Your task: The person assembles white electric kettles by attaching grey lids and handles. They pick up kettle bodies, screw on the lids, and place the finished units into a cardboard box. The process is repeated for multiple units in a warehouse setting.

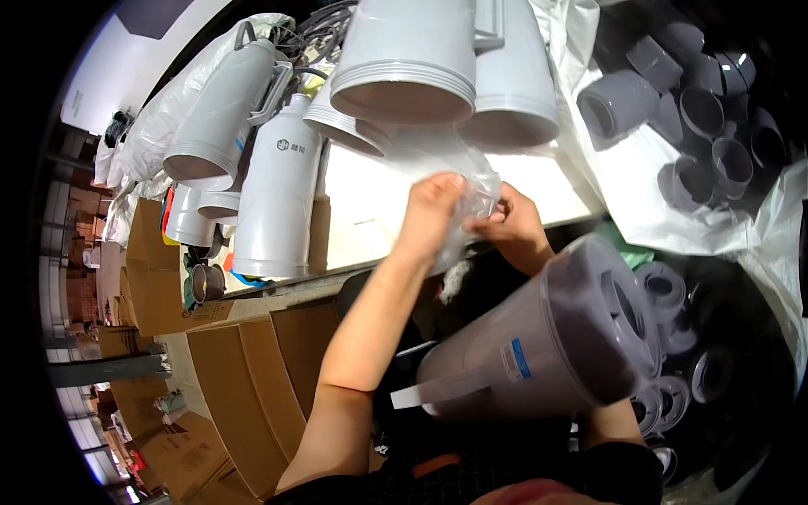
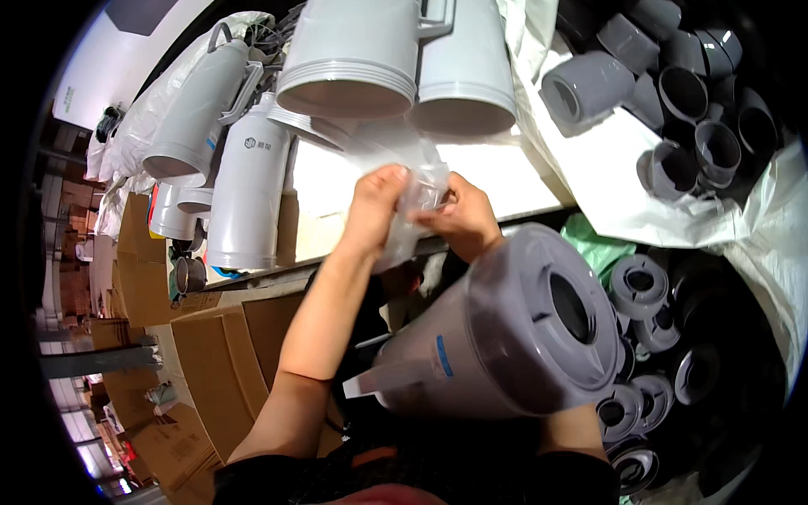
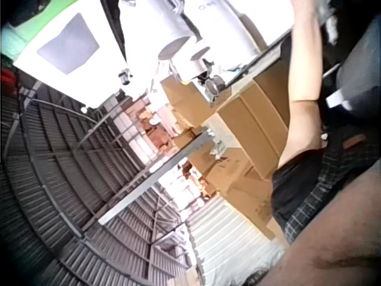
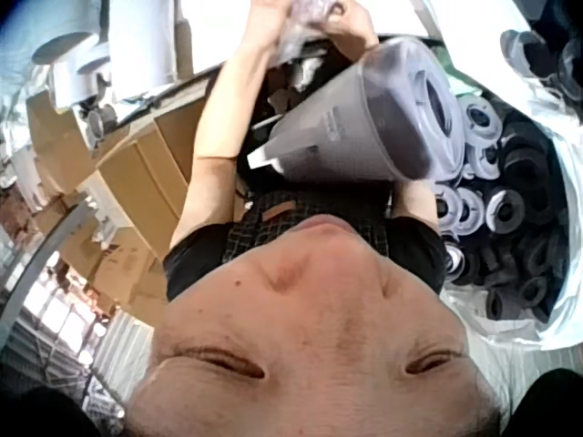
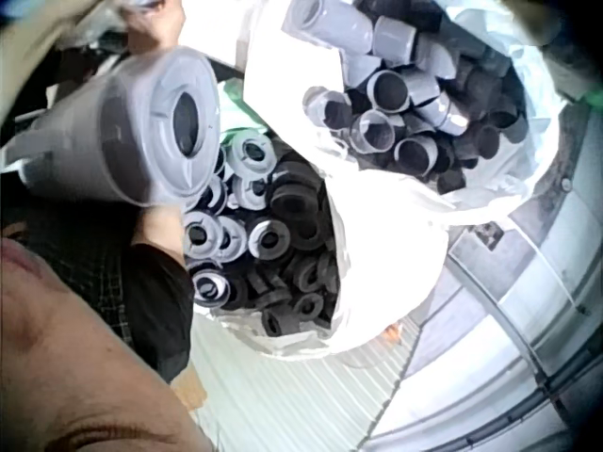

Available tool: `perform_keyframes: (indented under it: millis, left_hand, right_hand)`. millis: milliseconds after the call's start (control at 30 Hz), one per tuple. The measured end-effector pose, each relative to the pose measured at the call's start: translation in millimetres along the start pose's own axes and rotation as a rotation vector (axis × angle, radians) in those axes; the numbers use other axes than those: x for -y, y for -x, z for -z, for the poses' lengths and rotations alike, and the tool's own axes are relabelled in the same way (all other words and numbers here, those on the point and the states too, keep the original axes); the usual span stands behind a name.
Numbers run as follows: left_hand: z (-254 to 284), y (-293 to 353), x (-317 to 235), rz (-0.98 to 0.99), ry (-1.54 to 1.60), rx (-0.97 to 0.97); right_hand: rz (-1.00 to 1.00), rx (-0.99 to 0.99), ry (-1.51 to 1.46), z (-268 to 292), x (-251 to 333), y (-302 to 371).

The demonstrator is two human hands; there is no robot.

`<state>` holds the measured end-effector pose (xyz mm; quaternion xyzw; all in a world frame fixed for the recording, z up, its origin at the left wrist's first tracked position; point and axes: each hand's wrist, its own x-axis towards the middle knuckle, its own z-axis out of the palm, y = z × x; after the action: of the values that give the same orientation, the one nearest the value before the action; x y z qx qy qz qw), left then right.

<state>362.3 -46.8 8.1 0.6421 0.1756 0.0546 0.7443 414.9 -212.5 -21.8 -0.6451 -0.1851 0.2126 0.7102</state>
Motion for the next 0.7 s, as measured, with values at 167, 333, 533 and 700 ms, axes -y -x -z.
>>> perform_keyframes:
  millis: [167, 333, 533, 700]
  left_hand:
    - [-7, 56, -29, -0.137, 0.202, 0.031]
    - [-14, 88, -37, -0.277, 0.013, 0.112]
    - [-18, 119, -105, -0.125, -0.371, 0.391]
    - [-20, 153, -101, -0.625, -0.294, 0.396]
  right_hand:
    - [-0.199, -0.101, -0.31, 48, -15, 22]
    - [-0.058, -0.11, -0.173, 58, 22, 75]
    - [0.123, -0.358, -0.106, 78, 46, 60]
    - [0.241, -0.533, -0.067, 56, 44, 128]
